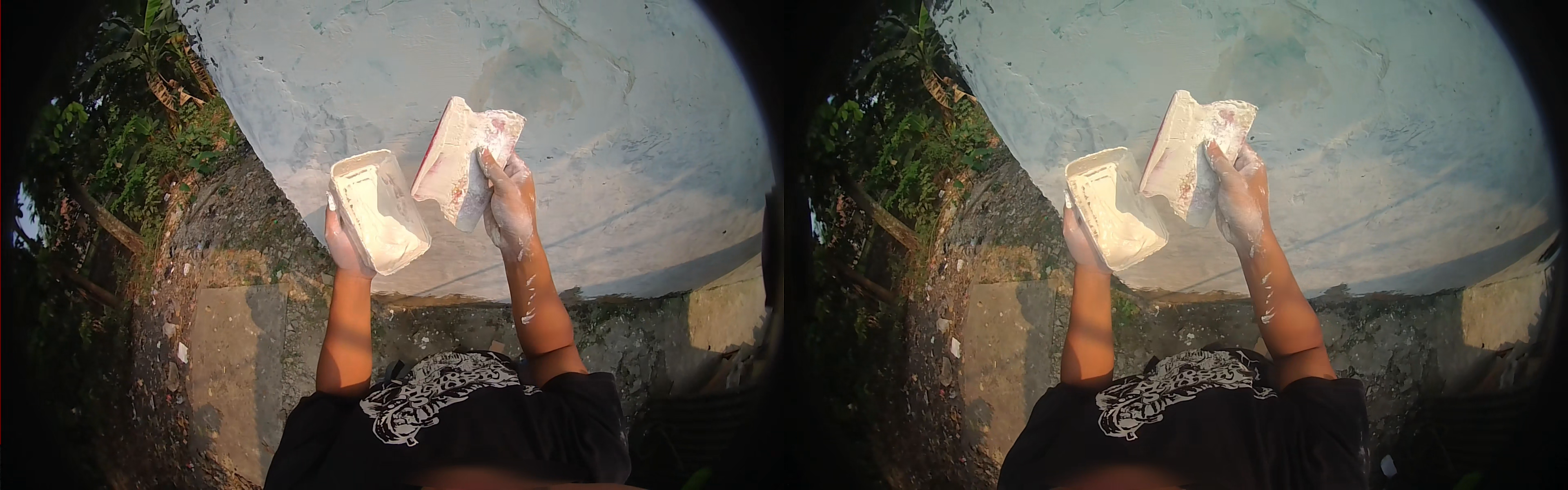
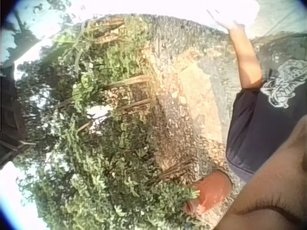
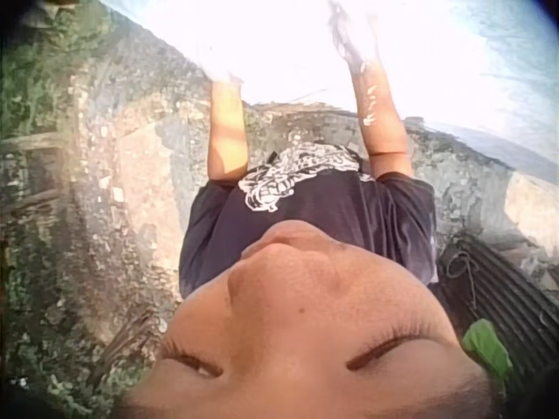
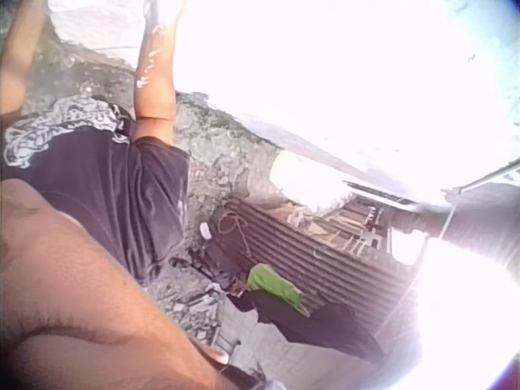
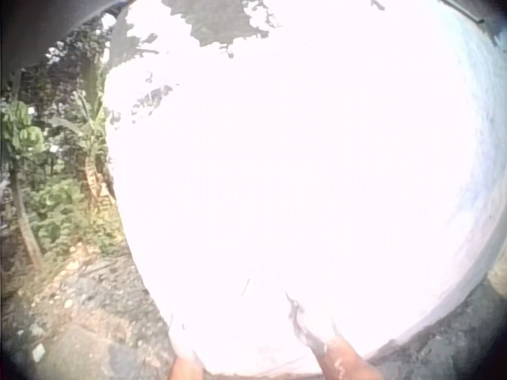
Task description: Applying and smoothing white plaster or filler onto an exterior wall using a putty knife.
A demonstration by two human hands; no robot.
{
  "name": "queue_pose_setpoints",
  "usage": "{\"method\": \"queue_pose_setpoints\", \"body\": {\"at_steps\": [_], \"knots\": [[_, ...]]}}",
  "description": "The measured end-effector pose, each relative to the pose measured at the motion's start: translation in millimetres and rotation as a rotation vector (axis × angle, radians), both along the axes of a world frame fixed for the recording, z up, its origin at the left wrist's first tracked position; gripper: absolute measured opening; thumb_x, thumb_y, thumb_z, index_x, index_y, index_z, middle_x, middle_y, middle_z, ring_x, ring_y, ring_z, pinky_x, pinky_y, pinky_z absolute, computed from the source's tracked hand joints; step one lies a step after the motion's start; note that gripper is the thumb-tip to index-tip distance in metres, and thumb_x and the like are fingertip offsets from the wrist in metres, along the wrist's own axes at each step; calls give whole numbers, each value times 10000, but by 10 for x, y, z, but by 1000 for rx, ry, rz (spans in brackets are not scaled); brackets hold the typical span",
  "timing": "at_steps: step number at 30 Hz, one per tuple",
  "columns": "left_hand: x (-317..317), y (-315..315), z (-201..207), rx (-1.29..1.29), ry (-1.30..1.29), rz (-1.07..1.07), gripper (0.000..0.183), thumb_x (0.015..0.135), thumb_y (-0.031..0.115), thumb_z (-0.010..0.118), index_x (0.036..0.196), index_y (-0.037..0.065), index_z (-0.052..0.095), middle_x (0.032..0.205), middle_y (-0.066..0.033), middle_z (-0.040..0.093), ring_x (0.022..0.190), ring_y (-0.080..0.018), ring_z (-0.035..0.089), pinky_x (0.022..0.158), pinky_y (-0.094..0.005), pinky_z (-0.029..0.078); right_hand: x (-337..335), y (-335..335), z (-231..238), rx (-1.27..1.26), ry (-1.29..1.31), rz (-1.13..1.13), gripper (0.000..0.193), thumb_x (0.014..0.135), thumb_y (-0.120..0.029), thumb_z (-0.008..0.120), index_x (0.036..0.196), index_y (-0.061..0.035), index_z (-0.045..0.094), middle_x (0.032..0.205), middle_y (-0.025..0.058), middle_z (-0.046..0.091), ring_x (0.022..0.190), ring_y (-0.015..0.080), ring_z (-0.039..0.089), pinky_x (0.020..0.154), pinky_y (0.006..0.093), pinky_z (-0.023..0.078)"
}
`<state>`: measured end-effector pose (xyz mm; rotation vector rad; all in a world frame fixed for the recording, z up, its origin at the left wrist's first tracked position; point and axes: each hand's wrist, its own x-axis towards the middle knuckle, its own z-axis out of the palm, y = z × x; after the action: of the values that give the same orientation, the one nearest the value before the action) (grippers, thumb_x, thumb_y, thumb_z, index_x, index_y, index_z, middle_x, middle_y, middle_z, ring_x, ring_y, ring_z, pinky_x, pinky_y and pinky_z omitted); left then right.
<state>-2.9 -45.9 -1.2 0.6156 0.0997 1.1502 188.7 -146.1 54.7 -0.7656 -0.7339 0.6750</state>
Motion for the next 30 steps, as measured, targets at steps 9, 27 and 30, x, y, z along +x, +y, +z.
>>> {"method": "queue_pose_setpoints", "body": {"at_steps": [9,27,30], "knots": [[75,-208,-36,50,155,18,565,1070,428,326,1401,-4,477,1353,-154,571,1191,-306,589,1021,-408,480,-98,416,-458,-66,205,-174,287,937,-197,643,1008,79,669,846,78,684,706,119,617,631,306,514],[-91,-108,-140,83,315,-63,658,1049,549,322,1478,55,401,1450,-119,499,1260,-289,544,1039,-422,475,249,196,-329,-265,-43,-39,238,924,-163,660,1006,60,648,798,82,672,579,114,610,478,297,500],[-115,-65,-91,-17,349,55,666,1043,561,332,1481,63,397,1461,-107,489,1275,-297,529,1049,-423,465,303,168,-526,-255,-103,44,238,927,-137,651,1056,63,636,842,97,682,609,120,629,496,296,509]]}}
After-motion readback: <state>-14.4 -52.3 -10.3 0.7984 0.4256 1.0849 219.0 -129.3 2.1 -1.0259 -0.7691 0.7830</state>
